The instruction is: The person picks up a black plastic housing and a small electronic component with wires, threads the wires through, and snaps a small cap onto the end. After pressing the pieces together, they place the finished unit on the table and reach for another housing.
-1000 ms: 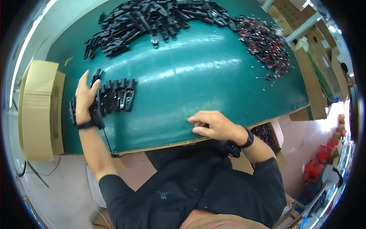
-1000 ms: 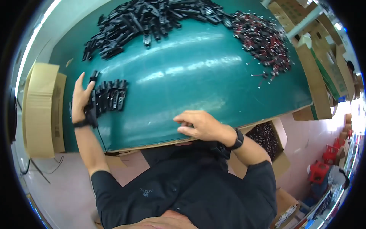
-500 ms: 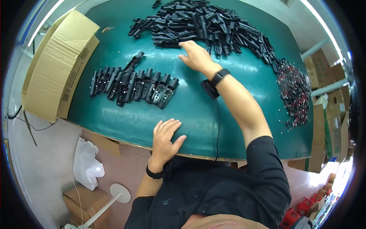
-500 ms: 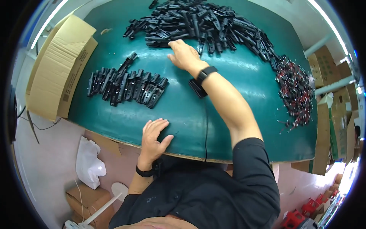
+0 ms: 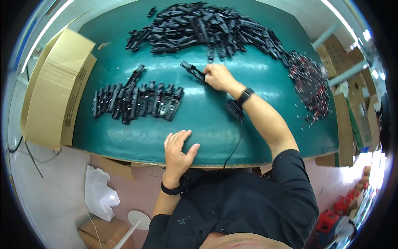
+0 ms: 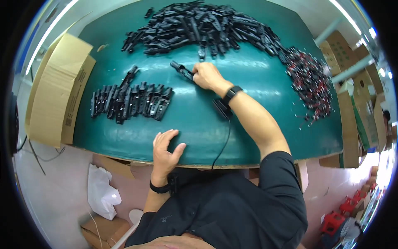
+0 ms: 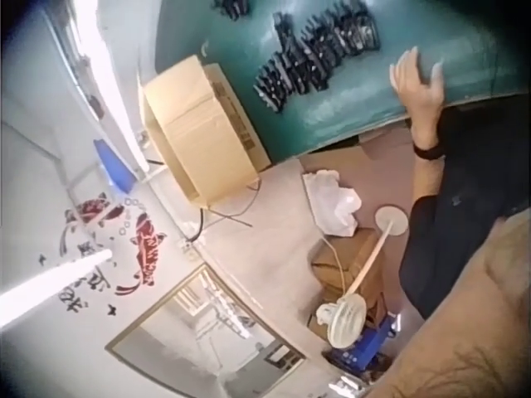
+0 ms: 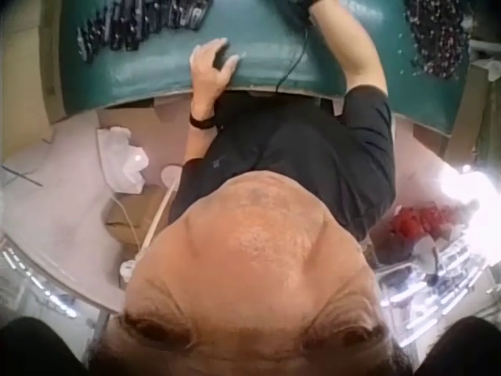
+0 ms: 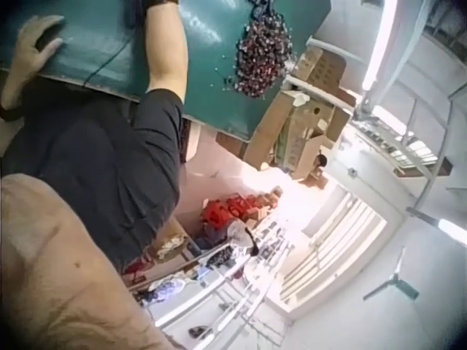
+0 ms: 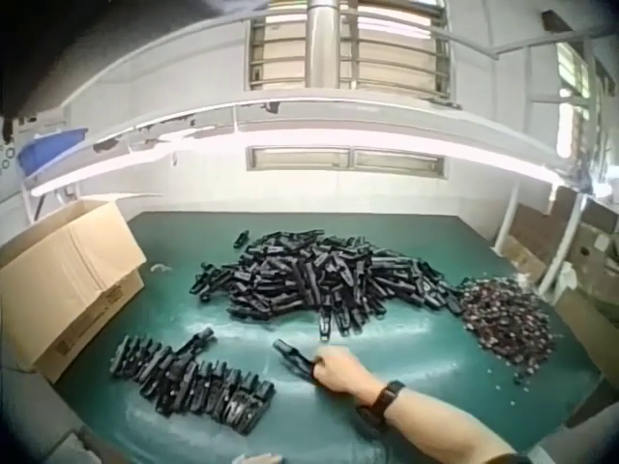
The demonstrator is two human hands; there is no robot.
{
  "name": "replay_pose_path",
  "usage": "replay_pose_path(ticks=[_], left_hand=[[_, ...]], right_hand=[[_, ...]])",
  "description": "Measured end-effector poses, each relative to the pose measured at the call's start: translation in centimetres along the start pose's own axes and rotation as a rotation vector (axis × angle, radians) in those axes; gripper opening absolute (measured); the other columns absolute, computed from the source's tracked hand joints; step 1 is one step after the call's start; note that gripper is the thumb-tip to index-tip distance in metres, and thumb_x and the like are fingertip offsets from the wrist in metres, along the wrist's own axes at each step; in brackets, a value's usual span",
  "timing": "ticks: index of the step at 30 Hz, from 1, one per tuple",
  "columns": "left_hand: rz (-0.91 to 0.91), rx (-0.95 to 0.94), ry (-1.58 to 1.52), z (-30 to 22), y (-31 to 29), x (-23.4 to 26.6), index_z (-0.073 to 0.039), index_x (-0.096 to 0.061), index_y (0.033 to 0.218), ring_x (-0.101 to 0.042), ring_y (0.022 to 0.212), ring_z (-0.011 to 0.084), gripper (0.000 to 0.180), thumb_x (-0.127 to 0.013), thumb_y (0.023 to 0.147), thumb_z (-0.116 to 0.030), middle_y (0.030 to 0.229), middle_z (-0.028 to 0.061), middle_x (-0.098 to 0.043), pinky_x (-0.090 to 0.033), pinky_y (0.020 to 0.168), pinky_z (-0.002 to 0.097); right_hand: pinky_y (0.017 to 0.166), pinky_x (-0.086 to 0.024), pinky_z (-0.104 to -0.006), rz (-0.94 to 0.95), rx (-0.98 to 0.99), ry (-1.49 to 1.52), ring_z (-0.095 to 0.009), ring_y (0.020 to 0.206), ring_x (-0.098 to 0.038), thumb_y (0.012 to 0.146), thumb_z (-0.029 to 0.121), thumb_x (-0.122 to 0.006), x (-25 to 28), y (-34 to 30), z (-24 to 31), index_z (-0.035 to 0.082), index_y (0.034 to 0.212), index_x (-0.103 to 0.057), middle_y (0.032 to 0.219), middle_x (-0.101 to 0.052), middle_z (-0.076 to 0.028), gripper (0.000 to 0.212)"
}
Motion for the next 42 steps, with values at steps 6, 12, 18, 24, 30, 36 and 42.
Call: replay_pose_path(ticks=[6,12,18,24,30,36,42], left_hand=[[-0.029,0.203,-0.324,-2.4,1.7,-4.1,0.001,-0.062,0.139,-0.067,0.119,0.0347,0.059,-0.084,0.087,-0.016,0.132,0.0192,-0.069,-0.052,0.105,0.0414],[0.126,-0.056,0.021,-4.6,4.5,-6.6,0.001,-0.061,0.139,-0.062,0.121,0.0358,0.057,-0.082,0.088,-0.014,0.136,0.0201,-0.062,-0.055,0.097,0.0396],[0.096,-0.02,0.079,-4.2,4.2,-6.3,0.001,-0.06,0.139,-0.059,0.124,0.0378,0.058,-0.083,0.087,-0.014,0.139,0.0217,-0.06,-0.053,0.1,0.0434],[0.064,-0.255,0.368,-5.7,4.4,-6.7,0.0,-0.062,0.134,-0.059,0.121,0.0394,0.054,-0.083,0.085,-0.011,0.135,0.0201,-0.063,-0.049,0.102,0.0462],[0.18,-0.206,0.313,-5.6,4.4,-7.2,-0.002,-0.063,0.122,-0.062,0.112,0.0377,0.042,-0.081,0.084,-0.005,0.119,0.0163,-0.068,-0.05,0.095,0.0455],[0.267,-0.125,0.294,-4.6,3.2,-5.8,-0.001,-0.062,0.116,-0.067,0.104,0.0354,0.033,-0.078,0.087,-0.004,0.113,0.0173,-0.068,-0.052,0.093,0.0425],[0.192,-0.012,0.138,-4.7,2.3,-6.0,-0.001,-0.064,0.121,-0.067,0.109,0.032,0.035,-0.076,0.088,-0.003,0.115,0.0165,-0.068,-0.052,0.098,0.0409]], right_hand=[[0.081,-0.06,-0.0475,-0.122,0.188,0.111,-0.039,0.089,-0.072,0.087,0.005,-0.063,1.3,-15.8,1.2,0.003,0.109,-0.072,0.106,-0.071,-0.018,0.024],[0.081,-0.059,-0.046,-0.204,0.204,0.089,-0.035,0.092,-0.071,0.089,0.003,-0.065,1.5,-19.2,0.7,0.005,0.113,-0.07,0.11,-0.068,-0.015,0.024],[0.083,-0.059,-0.043,-0.443,0.419,-0.205,-0.032,0.112,-0.066,0.085,0.012,-0.07,2.6,-16.4,2.9,0.009,0.105,-0.071,0.114,-0.067,-0.01,0.02],[0.086,-0.058,-0.0429,-0.226,0.55,-0.03,-0.031,0.113,-0.064,0.084,0.015,-0.072,-0.4,-15.6,3.6,0.009,0.102,-0.071,0.111,-0.067,-0.009,0.019],[0.087,-0.058,-0.0444,-0.23,0.45,0.092,-0.033,0.11,-0.067,0.084,0.016,-0.076,3.5,-21.0,1.9,0.008,0.101,-0.073,0.11,-0.069,-0.01,0.019],[0.086,-0.059,-0.0426,-0.732,-0.104,-0.178,-0.035,0.098,-0.072,0.091,0.02,-0.075,17.8,-31.6,-14.9,0.006,0.109,-0.076,0.104,-0.075,-0.015,0.023],[0.093,-0.057,-0.0429,-0.613,-0.558,-0.411,-0.034,0.104,-0.072,0.096,0.032,-0.071,21.5,-34.9,-26.7,0.006,0.111,-0.077,0.108,-0.076,-0.016,0.03]])
Point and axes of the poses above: each hand's wrist, its own y-axis towards the middle knuckle, its own x-axis out of the back of the hand, z = x × y, the point moved 5 cm from there along y, towards the middle knuckle
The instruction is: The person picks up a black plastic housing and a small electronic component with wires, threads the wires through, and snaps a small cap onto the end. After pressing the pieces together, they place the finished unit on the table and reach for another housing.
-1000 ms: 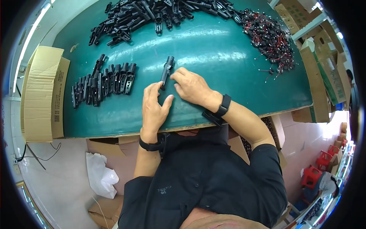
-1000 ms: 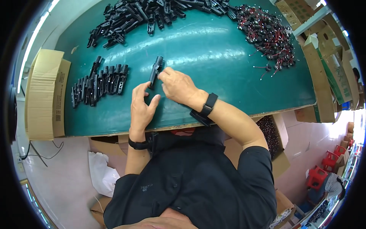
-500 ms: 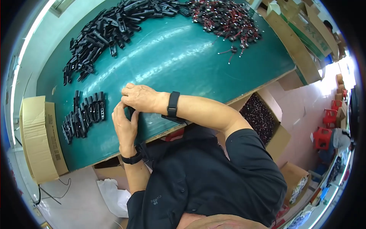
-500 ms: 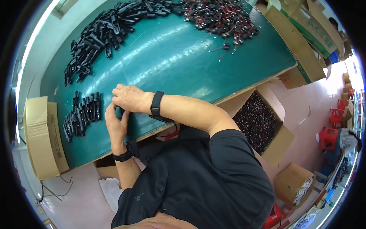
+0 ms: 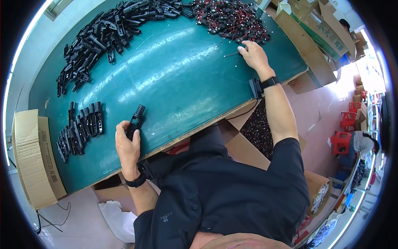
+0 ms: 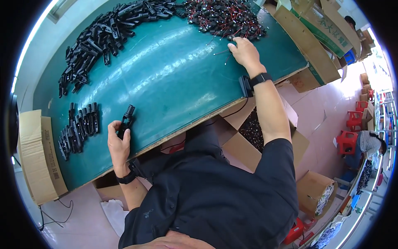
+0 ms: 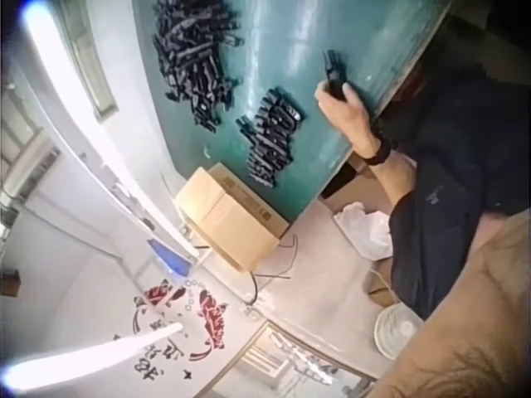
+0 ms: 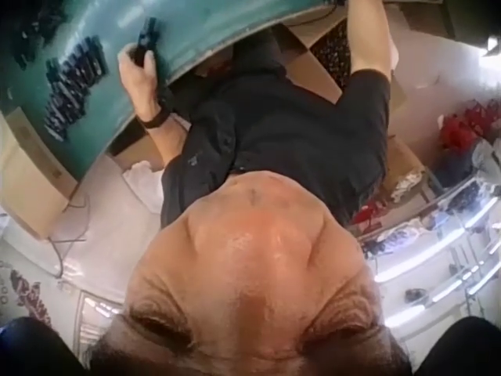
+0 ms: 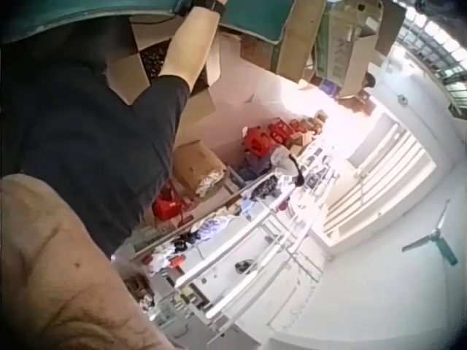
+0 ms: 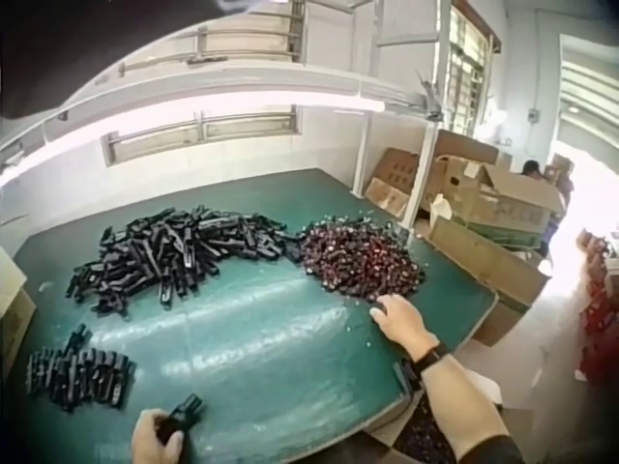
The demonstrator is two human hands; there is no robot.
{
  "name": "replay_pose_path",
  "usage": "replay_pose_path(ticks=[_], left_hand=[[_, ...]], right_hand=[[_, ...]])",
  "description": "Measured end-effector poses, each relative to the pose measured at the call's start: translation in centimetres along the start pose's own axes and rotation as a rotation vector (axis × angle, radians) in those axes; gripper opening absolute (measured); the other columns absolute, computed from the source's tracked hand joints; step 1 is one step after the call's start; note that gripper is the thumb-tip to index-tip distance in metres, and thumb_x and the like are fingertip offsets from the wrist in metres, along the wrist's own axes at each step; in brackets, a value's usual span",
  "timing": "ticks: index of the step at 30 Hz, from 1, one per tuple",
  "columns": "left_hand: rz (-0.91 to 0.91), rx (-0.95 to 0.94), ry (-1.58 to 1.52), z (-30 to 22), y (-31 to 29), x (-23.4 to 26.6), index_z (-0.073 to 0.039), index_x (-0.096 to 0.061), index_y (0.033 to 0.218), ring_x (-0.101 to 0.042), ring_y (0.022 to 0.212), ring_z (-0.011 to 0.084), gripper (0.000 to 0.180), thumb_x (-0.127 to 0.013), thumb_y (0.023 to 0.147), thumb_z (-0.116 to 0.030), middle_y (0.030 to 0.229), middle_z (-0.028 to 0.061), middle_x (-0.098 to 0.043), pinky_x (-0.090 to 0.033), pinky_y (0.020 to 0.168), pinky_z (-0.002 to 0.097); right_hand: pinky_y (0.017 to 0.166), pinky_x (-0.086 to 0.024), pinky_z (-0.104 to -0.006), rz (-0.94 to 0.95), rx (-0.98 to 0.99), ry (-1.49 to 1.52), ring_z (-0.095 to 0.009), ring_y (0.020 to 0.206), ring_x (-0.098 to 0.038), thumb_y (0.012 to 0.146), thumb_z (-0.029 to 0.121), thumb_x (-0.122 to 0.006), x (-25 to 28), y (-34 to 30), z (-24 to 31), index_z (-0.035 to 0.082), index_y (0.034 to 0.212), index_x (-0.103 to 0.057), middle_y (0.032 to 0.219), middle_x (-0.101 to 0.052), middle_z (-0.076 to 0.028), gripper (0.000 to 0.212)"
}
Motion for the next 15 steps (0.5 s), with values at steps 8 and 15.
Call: replay_pose_path(ticks=[8,15], left_hand=[[-0.028,-0.05,-0.078,1.2,-1.7,0.4,-0.002,-0.063,0.134,-0.064,0.116,0.0352,0.046,-0.072,0.09,-0.003,0.123,0.0193,-0.066,-0.051,0.102,0.0425],[-0.03,-0.075,-0.239,1.1,-2.3,0.4,-0.002,-0.063,0.136,-0.064,0.113,0.0336,0.044,-0.071,0.093,-0.004,0.123,0.0179,-0.064,-0.05,0.102,0.039]], right_hand=[[0.093,-0.056,-0.0388,0.142,0.044,0.1,-0.029,0.102,-0.073,0.097,0.026,-0.069,-0.8,2.7,-0.7,0.006,0.119,-0.077,0.113,-0.077,-0.016,0.031],[0.082,-0.054,-0.0245,0.23,-0.111,0.729,-0.01,0.093,-0.066,0.102,0.012,-0.07,2.7,-1.3,7.0,0.001,0.125,-0.073,0.11,-0.074,-0.003,0.026]])
Point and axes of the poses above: each hand's wrist, its own y-axis towards the middle knuckle, its own x-axis out of the back of the hand, z = x × y, the point moved 5 cm from there along y, towards the middle knuckle
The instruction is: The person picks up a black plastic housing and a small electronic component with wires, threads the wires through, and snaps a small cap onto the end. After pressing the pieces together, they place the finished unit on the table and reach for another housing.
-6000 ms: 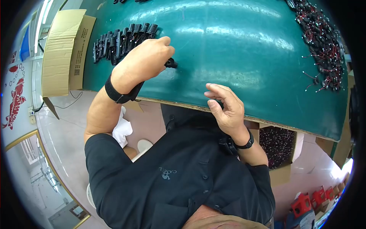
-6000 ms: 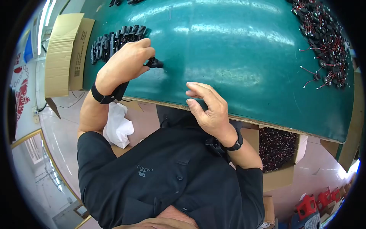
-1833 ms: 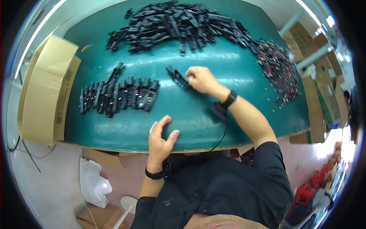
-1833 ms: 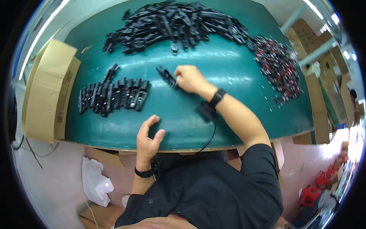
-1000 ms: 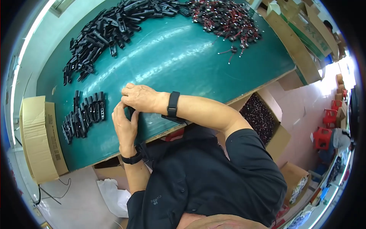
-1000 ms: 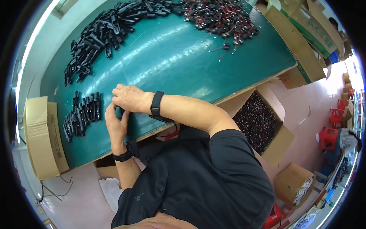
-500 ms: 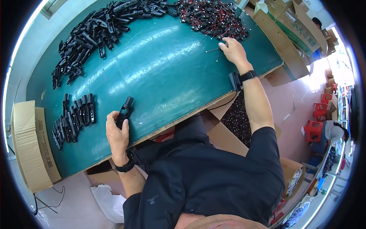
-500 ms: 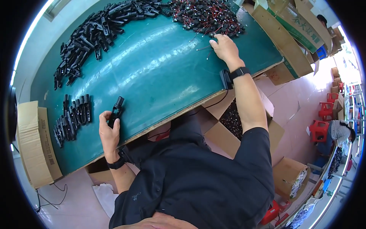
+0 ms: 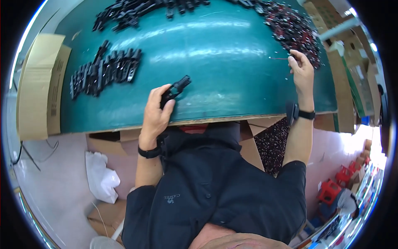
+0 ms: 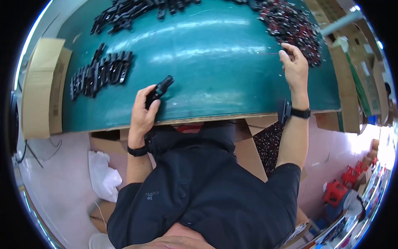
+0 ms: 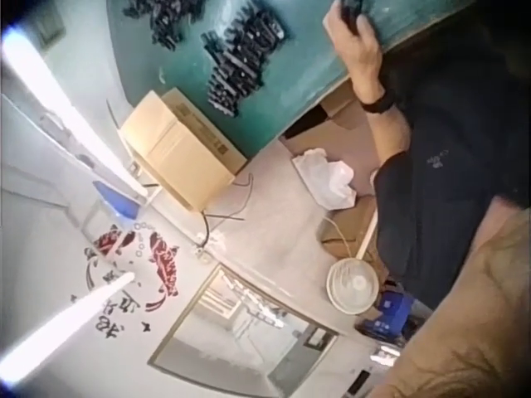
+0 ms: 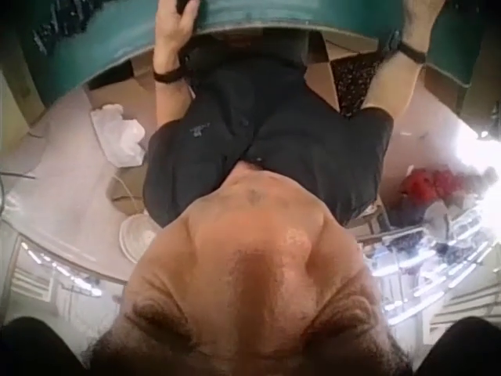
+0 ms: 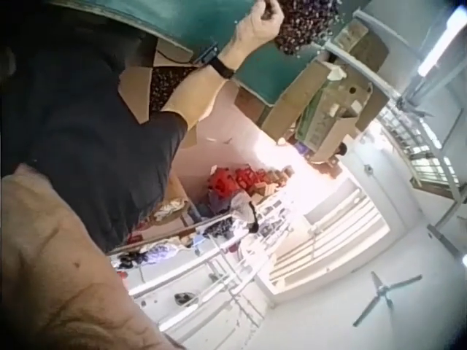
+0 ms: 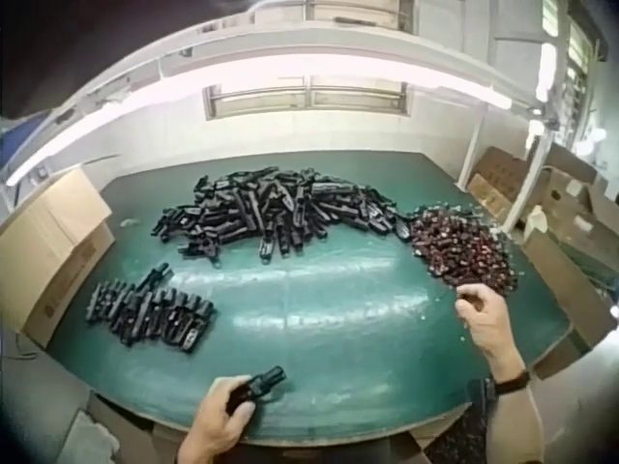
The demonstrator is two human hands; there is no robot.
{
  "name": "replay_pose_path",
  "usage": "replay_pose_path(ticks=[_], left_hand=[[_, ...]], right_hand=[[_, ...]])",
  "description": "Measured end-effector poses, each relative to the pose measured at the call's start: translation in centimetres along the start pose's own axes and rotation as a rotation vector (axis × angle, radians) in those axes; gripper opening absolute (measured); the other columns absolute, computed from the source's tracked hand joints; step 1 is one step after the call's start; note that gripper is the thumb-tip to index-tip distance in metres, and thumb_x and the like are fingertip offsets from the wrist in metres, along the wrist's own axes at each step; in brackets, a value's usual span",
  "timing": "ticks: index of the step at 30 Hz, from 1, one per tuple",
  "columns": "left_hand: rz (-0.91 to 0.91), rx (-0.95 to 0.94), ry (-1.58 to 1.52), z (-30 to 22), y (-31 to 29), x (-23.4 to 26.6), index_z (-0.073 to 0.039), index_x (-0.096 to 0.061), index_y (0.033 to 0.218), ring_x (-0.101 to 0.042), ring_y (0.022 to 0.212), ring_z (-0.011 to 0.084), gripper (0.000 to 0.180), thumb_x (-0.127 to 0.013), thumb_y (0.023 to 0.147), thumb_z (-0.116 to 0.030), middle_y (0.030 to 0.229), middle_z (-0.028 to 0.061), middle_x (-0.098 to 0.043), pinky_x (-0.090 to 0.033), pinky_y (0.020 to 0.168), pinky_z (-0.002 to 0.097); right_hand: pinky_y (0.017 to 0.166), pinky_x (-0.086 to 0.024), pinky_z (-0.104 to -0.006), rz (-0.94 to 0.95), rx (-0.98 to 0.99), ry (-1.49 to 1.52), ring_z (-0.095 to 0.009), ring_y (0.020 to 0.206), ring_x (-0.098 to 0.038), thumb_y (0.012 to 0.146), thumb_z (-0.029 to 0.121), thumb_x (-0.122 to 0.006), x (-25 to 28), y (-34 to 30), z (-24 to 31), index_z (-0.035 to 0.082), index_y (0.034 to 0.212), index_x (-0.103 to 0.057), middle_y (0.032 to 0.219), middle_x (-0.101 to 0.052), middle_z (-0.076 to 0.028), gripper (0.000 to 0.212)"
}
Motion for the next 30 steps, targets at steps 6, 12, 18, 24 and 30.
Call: replay_pose_path(ticks=[6,12,18,24,30], left_hand=[[-0.058,-0.017,-0.117,0.1,-1.1,0.1,-0.003,-0.063,0.136,-0.064,0.111,0.0287,0.043,-0.075,0.095,-0.008,0.124,0.0154,-0.064,-0.051,0.1,0.0359],[-0.102,-0.073,-0.232,1.1,-1.5,0.4,-0.004,-0.062,0.137,-0.064,0.113,0.0248,0.044,-0.077,0.096,-0.008,0.126,0.0128,-0.064,-0.05,0.101,0.0348],[-0.09,-0.06,-0.338,2.2,-1.9,0.2,-0.004,-0.059,0.139,-0.062,0.116,0.0239,0.046,-0.077,0.096,-0.006,0.13,0.0131,-0.062,-0.049,0.104,0.0349],[-0.067,-0.101,-0.396,2.0,-1.9,0.3,-0.004,-0.057,0.14,-0.06,0.118,0.0229,0.048,-0.076,0.096,-0.002,0.133,0.0134,-0.059,-0.048,0.107,0.035],[-0.047,-0.103,-0.404,2.0,-1.9,0.3,-0.003,-0.056,0.14,-0.06,0.122,0.0232,0.047,-0.075,0.097,-0.001,0.135,0.014,-0.059,-0.047,0.108,0.0356]], right_hand=[[0.08,-0.056,-0.0239,0.17,0.408,0.28,-0.01,0.094,-0.067,0.095,-0.003,-0.076,-11.4,-8.0,10.0,-0.001,0.123,-0.072,0.116,-0.071,-0.006,0.028],[0.081,-0.061,-0.0283,0.108,0.717,0.256,-0.015,0.096,-0.07,0.088,-0.01,-0.08,-14.9,-11.2,15.7,-0.001,0.118,-0.074,0.119,-0.071,-0.012,0.032],[0.078,-0.062,-0.0304,0.011,0.845,0.222,-0.02,0.095,-0.072,0.083,-0.011,-0.083,-15.7,-12.4,17.2,0.0,0.114,-0.075,0.117,-0.071,-0.015,0.034],[0.077,-0.062,-0.0311,-0.029,0.976,0.203,-0.025,0.094,-0.073,0.08,-0.011,-0.084,-16.3,-13.9,17.7,0.001,0.112,-0.075,0.113,-0.072,-0.015,0.035],[0.075,-0.062,-0.0323,-0.022,1.017,0.229,-0.027,0.094,-0.073,0.079,-0.011,-0.084,-16.5,-14.8,17.4,0.001,0.112,-0.075,0.113,-0.071,-0.015,0.036]])
Point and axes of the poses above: each hand's wrist, its own y-axis towards the middle knuckle, its own x-axis out of the back of the hand, z = x × y, the point moved 5 cm from there along y, towards the middle knuckle
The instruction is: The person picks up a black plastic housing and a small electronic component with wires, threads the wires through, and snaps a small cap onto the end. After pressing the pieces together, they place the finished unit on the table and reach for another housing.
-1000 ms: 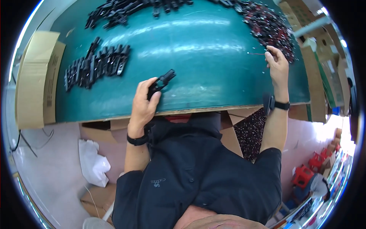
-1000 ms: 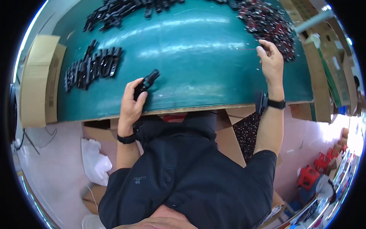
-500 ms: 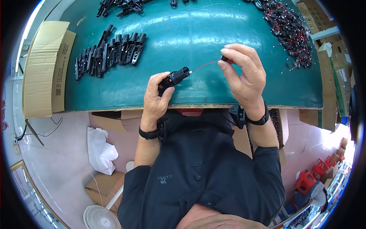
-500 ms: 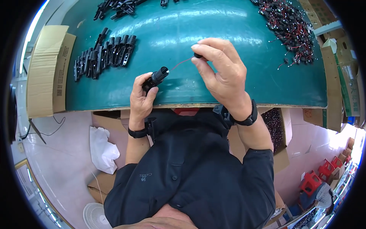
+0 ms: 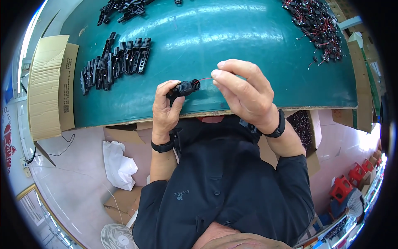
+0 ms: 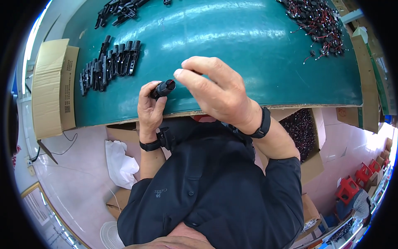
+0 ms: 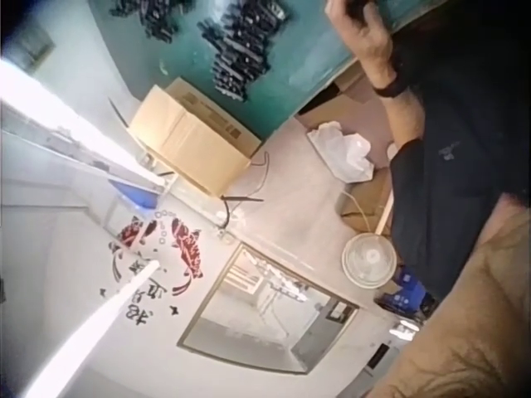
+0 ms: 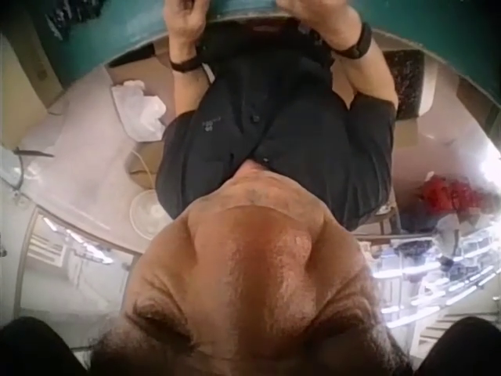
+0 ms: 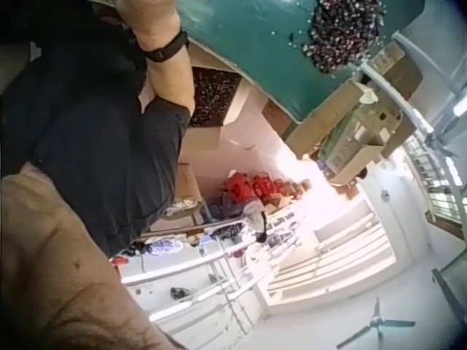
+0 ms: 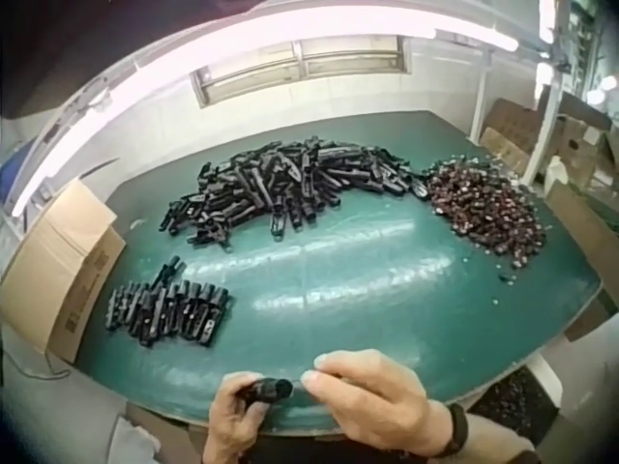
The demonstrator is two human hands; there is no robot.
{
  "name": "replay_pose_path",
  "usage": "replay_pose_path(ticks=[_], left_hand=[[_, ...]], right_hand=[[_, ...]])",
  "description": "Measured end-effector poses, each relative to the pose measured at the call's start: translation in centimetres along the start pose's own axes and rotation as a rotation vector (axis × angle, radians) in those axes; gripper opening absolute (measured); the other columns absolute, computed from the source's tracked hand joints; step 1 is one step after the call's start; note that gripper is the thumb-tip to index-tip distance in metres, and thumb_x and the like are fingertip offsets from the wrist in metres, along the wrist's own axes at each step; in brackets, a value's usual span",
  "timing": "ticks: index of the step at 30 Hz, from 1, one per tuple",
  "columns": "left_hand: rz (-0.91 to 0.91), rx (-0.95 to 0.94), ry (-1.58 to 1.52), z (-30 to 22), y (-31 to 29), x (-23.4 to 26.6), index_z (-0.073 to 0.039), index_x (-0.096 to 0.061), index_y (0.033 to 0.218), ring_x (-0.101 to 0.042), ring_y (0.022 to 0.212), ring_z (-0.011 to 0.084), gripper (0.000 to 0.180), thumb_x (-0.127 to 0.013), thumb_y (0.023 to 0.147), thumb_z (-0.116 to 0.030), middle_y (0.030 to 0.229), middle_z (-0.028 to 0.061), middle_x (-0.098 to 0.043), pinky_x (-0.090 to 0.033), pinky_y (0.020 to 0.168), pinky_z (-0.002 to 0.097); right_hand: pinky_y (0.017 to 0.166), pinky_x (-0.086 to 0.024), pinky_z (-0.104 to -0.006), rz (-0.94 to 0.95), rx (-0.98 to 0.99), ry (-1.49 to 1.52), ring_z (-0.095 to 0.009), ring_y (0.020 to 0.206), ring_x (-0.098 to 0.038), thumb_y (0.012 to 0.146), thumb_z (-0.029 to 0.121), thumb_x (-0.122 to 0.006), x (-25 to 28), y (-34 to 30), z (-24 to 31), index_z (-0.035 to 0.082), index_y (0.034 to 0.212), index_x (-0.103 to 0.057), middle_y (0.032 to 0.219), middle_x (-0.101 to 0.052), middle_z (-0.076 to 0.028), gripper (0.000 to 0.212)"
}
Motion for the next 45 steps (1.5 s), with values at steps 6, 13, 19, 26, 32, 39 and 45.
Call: replay_pose_path(ticks=[6,13,19,26,32,39,45], left_hand=[[0.015,-0.007,-0.057,0.4,0.1,0.1,-0.002,-0.052,0.143,-0.057,0.131,0.0248,0.049,-0.074,0.099,-0.002,0.143,0.0164,-0.057,-0.046,0.114,0.0379],[-0.005,0.012,-0.104,0.3,0.1,0.0,-0.003,-0.055,0.14,-0.058,0.133,0.0261,0.046,-0.074,0.098,-0.001,0.139,0.0156,-0.059,-0.045,0.115,0.0389],[0.008,-0.014,-0.093,0.4,0.2,0.1,-0.003,-0.056,0.139,-0.057,0.134,0.0267,0.045,-0.074,0.098,-0.002,0.139,0.0153,-0.059,-0.045,0.116,0.0401],[0.019,-0.009,-0.086,0.4,0.2,0.1,-0.003,-0.056,0.139,-0.057,0.135,0.027,0.045,-0.074,0.098,-0.001,0.139,0.0151,-0.059,-0.045,0.116,0.0405],[0.027,-0.016,-0.073,0.3,0.3,-0.1,-0.003,-0.056,0.139,-0.057,0.134,0.0265,0.046,-0.075,0.097,-0.001,0.139,0.0152,-0.059,-0.045,0.116,0.0401],[0.049,0.019,0.018,0.4,0.1,0.0,-0.002,-0.057,0.141,-0.06,0.128,0.0248,0.047,-0.074,0.097,0.0,0.138,0.0149,-0.061,-0.046,0.113,0.0382],[0.022,0.056,0.104,-0.1,0.2,-0.1,-0.003,-0.062,0.139,-0.062,0.117,0.0222,0.052,-0.077,0.09,0.003,0.132,0.0124,-0.064,-0.048,0.101,0.0312]], right_hand=[[0.073,-0.063,-0.034,0.027,0.031,0.065,-0.029,0.092,-0.073,0.079,-0.012,-0.082,-0.2,-0.9,0.4,0.0,0.114,-0.073,0.114,-0.069,-0.017,0.039],[0.073,-0.062,-0.0347,-0.006,0.063,0.098,-0.029,0.092,-0.073,0.079,-0.011,-0.082,-0.2,-1.4,0.7,0.0,0.114,-0.073,0.115,-0.069,-0.017,0.038],[0.073,-0.062,-0.0353,-0.006,0.081,0.086,-0.029,0.092,-0.073,0.081,-0.006,-0.08,-0.5,-1.5,1.0,0.0,0.113,-0.074,0.114,-0.07,-0.016,0.033],[0.072,-0.062,-0.0352,-0.01,0.073,0.081,-0.028,0.09,-0.073,0.082,-0.006,-0.078,-1.0,-1.8,0.8,0.001,0.112,-0.075,0.113,-0.07,-0.016,0.031],[0.071,-0.062,-0.0347,-0.001,0.072,0.088,-0.028,0.09,-0.073,0.082,-0.006,-0.079,-1.4,-2.0,0.7,0.001,0.112,-0.075,0.113,-0.07,-0.016,0.031],[0.071,-0.061,-0.0338,-0.002,-0.078,0.154,-0.027,0.088,-0.072,0.081,-0.008,-0.082,-2.1,-2.6,-0.2,0.003,0.112,-0.075,0.113,-0.069,-0.015,0.033],[0.074,-0.063,-0.0322,0.065,-0.307,0.23,-0.023,0.091,-0.073,0.083,-0.007,-0.083,-2.1,-3.0,-1.6,0.002,0.114,-0.075,0.114,-0.069,-0.013,0.034]])
Point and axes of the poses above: each hand's wrist, its own y-axis towards the middle knuckle, its own x-axis out of the back of the hand, z = x × y, the point moved 5 cm from there along y, towards the middle knuckle
